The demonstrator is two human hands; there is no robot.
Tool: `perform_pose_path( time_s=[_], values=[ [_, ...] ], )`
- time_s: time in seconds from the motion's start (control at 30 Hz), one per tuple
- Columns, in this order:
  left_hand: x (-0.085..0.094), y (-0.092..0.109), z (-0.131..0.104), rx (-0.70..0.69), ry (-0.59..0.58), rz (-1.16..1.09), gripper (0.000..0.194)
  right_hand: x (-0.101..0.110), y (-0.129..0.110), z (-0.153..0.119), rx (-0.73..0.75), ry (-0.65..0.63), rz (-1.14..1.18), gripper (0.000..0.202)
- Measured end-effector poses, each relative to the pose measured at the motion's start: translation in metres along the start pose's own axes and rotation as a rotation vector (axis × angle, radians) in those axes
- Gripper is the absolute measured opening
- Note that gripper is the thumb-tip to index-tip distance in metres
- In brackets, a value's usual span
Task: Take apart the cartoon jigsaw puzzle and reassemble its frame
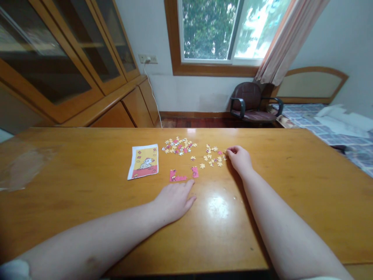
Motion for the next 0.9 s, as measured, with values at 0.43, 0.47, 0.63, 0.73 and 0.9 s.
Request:
perform_pose_path(
  time_s=[0.43, 0.47, 0.63, 0.73, 0.9],
  values=[
    [-0.002, 0.001, 0.0, -0.01, 0.015, 0.025, 0.038, -0.007, -0.022, -0.009, 0.443, 0.016, -0.426, 0.033],
    [-0.002, 0.001, 0.0, -0.011, 0.019, 0.027, 0.038, -0.008, -0.021, -0.008, 0.445, 0.02, -0.434, 0.032],
    [-0.001, 0.003, -0.001, -0.005, 0.015, 0.041, 0.038, -0.006, -0.022, -0.008, 0.425, 0.035, -0.49, 0.029],
    [-0.001, 0.003, -0.001, -0.005, 0.01, 0.047, 0.039, -0.003, -0.025, -0.01, 0.4, 0.03, -0.504, 0.028],
    [-0.004, 0.004, -0.002, 0.002, 0.005, 0.072, 0.044, 0.003, -0.028, -0.012, 0.335, 0.021, -0.454, 0.022]
  ],
)
Point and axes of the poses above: each hand's wrist, its own z-axis towards the middle knuckle, its own x-axis out of the back of the hand, y = z × x, the point moved 2 cm from there along z, towards the middle knuckle, and after that the axes turned 15 degrees about -z, right-handed, at the moved point
